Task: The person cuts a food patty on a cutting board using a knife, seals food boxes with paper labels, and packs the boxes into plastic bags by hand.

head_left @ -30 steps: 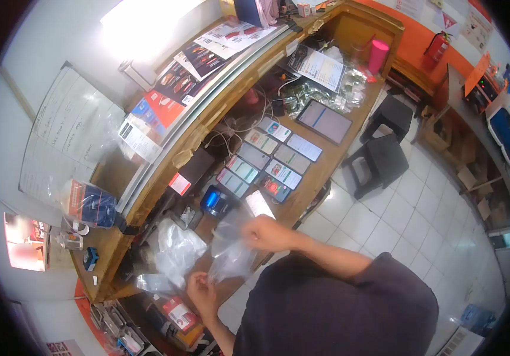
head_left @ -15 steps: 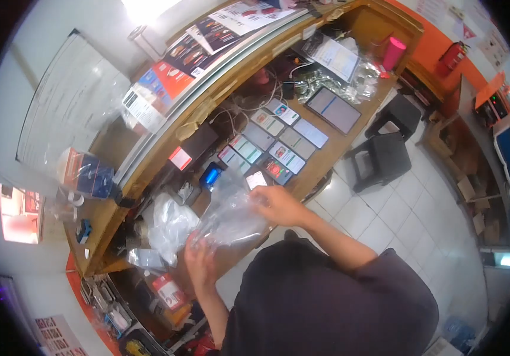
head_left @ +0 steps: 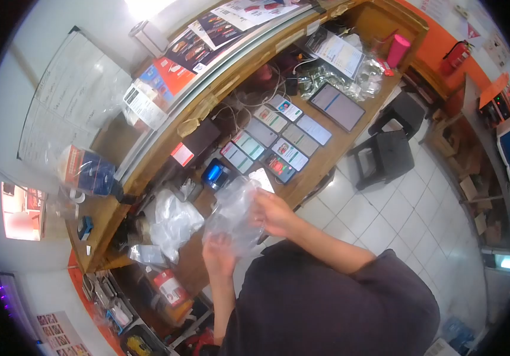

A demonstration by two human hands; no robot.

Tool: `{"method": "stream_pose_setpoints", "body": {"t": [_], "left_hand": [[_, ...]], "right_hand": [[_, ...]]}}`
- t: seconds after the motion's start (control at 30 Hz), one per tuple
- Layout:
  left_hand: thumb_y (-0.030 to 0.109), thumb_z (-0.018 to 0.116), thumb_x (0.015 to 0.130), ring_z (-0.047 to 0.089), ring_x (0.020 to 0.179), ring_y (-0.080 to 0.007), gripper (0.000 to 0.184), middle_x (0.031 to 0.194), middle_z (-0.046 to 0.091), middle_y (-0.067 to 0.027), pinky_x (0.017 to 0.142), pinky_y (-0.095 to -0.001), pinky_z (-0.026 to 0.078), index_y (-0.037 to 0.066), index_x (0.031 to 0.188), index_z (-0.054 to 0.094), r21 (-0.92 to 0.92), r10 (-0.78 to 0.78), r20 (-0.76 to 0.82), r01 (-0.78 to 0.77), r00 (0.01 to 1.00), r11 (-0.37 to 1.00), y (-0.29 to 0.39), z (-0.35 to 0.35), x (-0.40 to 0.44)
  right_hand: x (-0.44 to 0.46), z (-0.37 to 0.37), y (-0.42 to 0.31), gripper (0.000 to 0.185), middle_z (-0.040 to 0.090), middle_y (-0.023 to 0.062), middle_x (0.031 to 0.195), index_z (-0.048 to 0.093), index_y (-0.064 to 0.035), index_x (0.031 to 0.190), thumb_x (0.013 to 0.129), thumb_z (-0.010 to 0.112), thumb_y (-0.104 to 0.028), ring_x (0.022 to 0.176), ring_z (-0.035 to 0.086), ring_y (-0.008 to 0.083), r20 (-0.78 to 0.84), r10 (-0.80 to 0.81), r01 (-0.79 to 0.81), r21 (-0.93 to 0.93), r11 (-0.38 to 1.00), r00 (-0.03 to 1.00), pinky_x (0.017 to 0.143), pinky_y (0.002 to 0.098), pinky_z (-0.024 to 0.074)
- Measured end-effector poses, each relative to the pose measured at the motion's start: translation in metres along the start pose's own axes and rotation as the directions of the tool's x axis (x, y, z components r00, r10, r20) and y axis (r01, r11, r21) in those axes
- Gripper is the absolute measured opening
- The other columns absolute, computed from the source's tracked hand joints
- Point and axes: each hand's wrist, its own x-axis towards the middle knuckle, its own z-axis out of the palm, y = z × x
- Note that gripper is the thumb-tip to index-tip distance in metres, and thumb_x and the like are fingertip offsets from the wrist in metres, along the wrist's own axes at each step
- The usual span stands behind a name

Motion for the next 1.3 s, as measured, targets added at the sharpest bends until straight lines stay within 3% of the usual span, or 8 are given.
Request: {"method": "stream_pose_setpoints", "body": {"t": [0.13,0.27,0.4,0.5,0.57,0.7,0.87,1.3], "left_hand": [[0.006,0.057,0.096,0.062,0.098,-0.0202,0.009,0.1,0.058,-0.0041,0.074,-0.036,0.055,0.008,0.104,0.058,0.678,0.113,-0.053,-0.048,0.992,0.733,-0.009,-0.04,0.011],[0.01,0.057,0.098,0.061,0.117,-0.0208,0.032,0.119,0.061,-0.0071,0.088,-0.0356,0.053,0.007,0.129,0.053,0.372,0.009,0.082,-0.038,0.997,0.928,-0.012,-0.043,0.004],[0.028,0.057,0.098,0.059,0.117,-0.0247,0.04,0.126,0.06,-0.0112,0.099,-0.0393,0.049,0.002,0.128,0.055,0.674,0.13,-0.052,-0.062,0.99,0.736,-0.029,-0.053,0.01],[0.036,0.054,0.099,0.059,0.118,-0.0264,0.048,0.13,0.059,-0.0116,0.1,-0.0405,0.049,0.004,0.134,0.051,0.344,-0.042,-0.235,0.124,0.971,0.931,-0.028,-0.054,0.012],[0.036,0.052,0.1,0.061,0.115,-0.0266,0.049,0.129,0.059,-0.0119,0.096,-0.0421,0.052,0.006,0.139,0.047,0.082,-0.405,0.068,0.4,0.912,0.913,-0.023,-0.037,0.009],[0.03,0.058,0.096,0.062,0.111,-0.026,0.051,0.127,0.059,-0.0123,0.088,-0.0422,0.055,0.007,0.14,0.046,0.152,-0.445,0.333,0.419,0.831,0.895,-0.032,-0.068,0.004],[0.021,0.067,0.091,0.062,0.104,-0.0244,0.049,0.122,0.061,-0.0111,0.08,-0.0389,0.056,0.007,0.136,0.05,0.09,-0.424,0.049,0.419,0.904,0.904,-0.03,-0.1,0.01],[0.026,0.061,0.098,0.062,0.109,-0.023,0.041,0.126,0.061,-0.0098,0.087,-0.0364,0.053,0.006,0.132,0.055,0.326,-0.539,0.207,0.462,0.816,0.825,-0.014,-0.122,0.029]], "right_hand": [[0.005,-0.008,0.003,0.022,0.054,-0.0025,0.075,0.059,-0.0144,0.1,0.103,0.056,-0.036,0.058,0.049,0.0104,-0.234,-0.032,-0.016,-0.2,0.98,0.972,0.053,0.0292,0.0402],[0.006,-0.018,-0.006,0.025,0.048,-0.0023,0.071,0.056,-0.0136,0.091,0.102,0.055,-0.036,0.056,0.044,0.0104,-0.213,-0.086,0.035,-0.231,0.972,0.973,0.05,0.0293,0.0343],[0.0,0.006,0.001,0.024,0.047,0.0003,0.072,0.053,-0.0108,0.089,0.104,0.051,-0.029,0.057,0.044,0.0122,-0.3,-0.129,0.032,-0.308,0.951,0.945,0.051,0.0305,0.0371],[0.004,-0.023,0.023,0.021,0.053,0.0021,0.077,0.056,-0.0089,0.098,0.105,0.05,-0.027,0.064,0.051,0.0126,-0.164,-0.124,0.017,-0.536,0.844,0.979,0.057,0.0305,0.0443],[0.002,-0.028,0.026,0.021,0.057,0.0029,0.081,0.059,-0.0076,0.105,0.104,0.05,-0.027,0.069,0.054,0.0124,-0.028,-0.101,0.057,-0.665,0.745,0.994,0.062,0.0299,0.0475],[-0.007,-0.023,0.024,0.032,0.062,-0.0002,0.091,0.06,-0.0029,0.124,0.103,0.052,-0.026,0.08,0.055,0.0082,0.084,0.051,0.038,-0.81,0.585,0.995,0.068,0.0256,0.0464],[-0.006,0.003,0.005,0.031,0.059,-0.0041,0.078,0.066,-0.0036,0.098,0.103,0.05,-0.03,0.069,0.051,0.0053,0.25,0.05,0.166,-0.767,0.62,0.967,0.06,0.0238,0.0425],[-0.011,-0.002,0.014,0.038,0.059,-0.0065,0.079,0.066,-0.0017,0.097,0.105,0.049,-0.035,0.069,0.048,0.0037,0.282,-0.066,0.259,-0.734,0.628,0.957,0.059,0.0248,0.0405]]}}
